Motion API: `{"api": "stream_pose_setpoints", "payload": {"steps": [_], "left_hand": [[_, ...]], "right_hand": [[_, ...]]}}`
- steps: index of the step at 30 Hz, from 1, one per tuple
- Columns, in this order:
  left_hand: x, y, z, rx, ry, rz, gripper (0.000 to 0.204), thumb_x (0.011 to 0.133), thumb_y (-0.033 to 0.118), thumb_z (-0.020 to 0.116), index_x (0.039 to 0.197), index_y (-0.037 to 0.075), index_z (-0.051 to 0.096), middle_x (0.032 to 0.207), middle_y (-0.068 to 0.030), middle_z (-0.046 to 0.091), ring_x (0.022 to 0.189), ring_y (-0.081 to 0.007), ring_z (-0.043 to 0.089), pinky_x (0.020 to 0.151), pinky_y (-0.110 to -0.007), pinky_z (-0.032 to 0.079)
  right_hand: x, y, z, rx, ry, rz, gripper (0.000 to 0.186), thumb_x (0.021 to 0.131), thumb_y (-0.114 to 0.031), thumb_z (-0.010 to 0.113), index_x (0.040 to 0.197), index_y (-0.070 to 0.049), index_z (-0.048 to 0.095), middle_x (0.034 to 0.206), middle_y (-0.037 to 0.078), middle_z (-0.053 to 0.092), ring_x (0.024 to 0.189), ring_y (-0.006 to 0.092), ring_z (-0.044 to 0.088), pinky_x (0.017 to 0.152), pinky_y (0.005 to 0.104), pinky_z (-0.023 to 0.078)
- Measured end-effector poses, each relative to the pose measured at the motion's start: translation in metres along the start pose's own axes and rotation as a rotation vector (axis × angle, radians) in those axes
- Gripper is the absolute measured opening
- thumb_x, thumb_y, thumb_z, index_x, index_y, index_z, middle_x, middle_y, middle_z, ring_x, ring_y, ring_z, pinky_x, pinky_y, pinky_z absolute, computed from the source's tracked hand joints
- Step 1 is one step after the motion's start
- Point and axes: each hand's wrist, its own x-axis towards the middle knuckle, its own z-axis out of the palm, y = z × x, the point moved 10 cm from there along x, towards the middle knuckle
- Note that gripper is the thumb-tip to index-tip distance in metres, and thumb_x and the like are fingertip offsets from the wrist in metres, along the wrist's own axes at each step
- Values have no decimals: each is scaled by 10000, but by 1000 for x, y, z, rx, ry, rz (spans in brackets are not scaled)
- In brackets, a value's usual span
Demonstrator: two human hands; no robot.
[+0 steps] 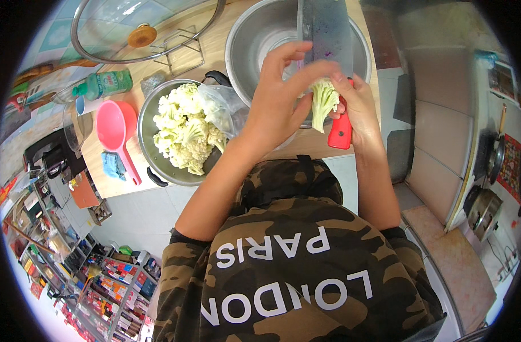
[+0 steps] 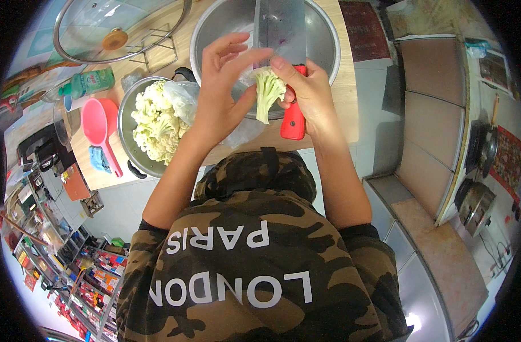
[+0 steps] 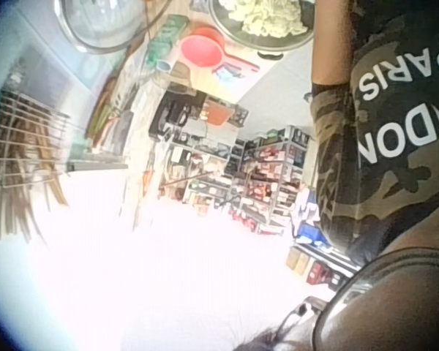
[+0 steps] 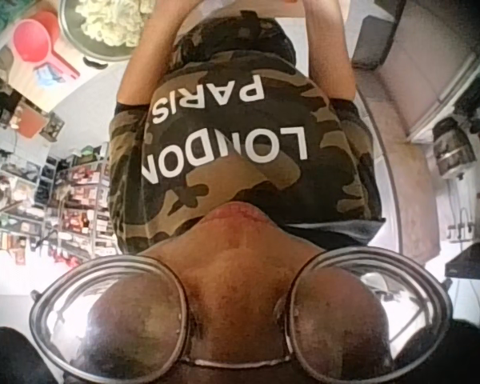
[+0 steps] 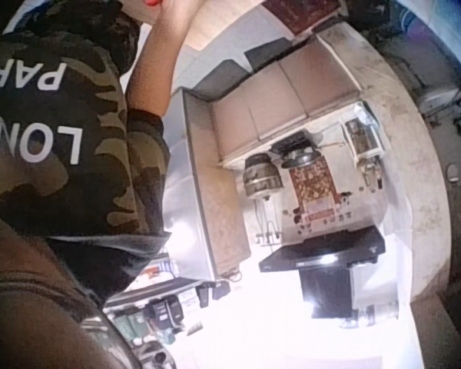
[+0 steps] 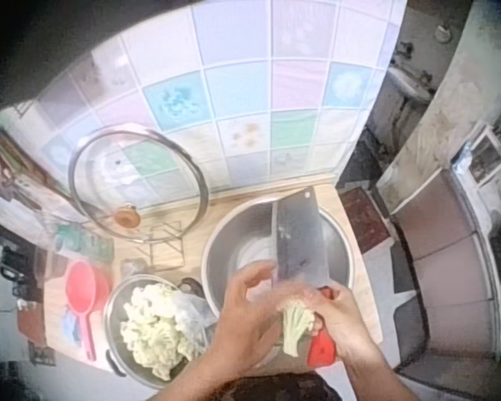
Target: The person retrieves a head of cauliflower from a shelf, places it on a countertop, and uses a cleaver to cut it into florets. The florets are placed into a metal bowl, and the person discards the core and leaves.
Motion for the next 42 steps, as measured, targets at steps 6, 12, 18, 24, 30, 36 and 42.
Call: {"api": "stream_pose_setpoints", "payload": {"steps": [6,12,18,24,30,36,42], "left_hand": [[-3,2,5,49,-125,139,367,689,-49,649,1020,109,641,1232,-76,517,1105,-233,497,904,-349,421],[-6,-46,-15,-107,114,-220,261,741,54,689,998,67,643,1007,-92,606,777,-189,619,656,-273,503],[1,-52,-21,10,134,-161,323,719,40,704,1034,62,637,979,-81,617,797,-195,614,675,-282,508],[0,-51,-32,-36,214,-138,304,691,24,710,976,53,609,1010,-79,619,845,-223,605,707,-287,499],[0,-38,-36,106,189,-14,278,675,4,701,922,65,592,1021,-77,614,860,-248,595,690,-305,500],[-6,-26,-22,164,48,70,295,657,-49,692,916,51,593,1069,-90,614,894,-252,600,738,-303,497],[-13,-20,-7,108,16,81,308,660,-44,691,932,58,590,1076,-84,609,922,-265,592,761,-313,492]], "right_hand": [[3,-3,-11,2,106,-102,266,880,-275,589,847,-23,511,751,115,632,444,63,455,381,212,375],[-64,-52,-41,-387,232,-423,209,938,-164,447,840,14,495,549,66,489,403,83,415,371,216,340],[-113,-44,-38,-567,19,-305,336,914,-197,501,638,-6,510,492,16,484,382,53,405,360,206,291],[-119,-24,-37,-689,-47,-146,280,909,-162,496,676,-7,503,511,0,482,403,35,410,377,192,307],[-121,-24,-34,-769,-66,-145,211,903,-103,490,720,2,501,558,11,507,423,35,432,391,193,330],[-119,-25,-30,-763,-20,-150,296,902,-143,481,640,-5,487,520,8,481,410,52,420,392,202,314],[-110,-21,-28,-671,-10,-130,269,907,-148,482,680,-2,482,550,21,492,420,56,420,395,204,320]]}}
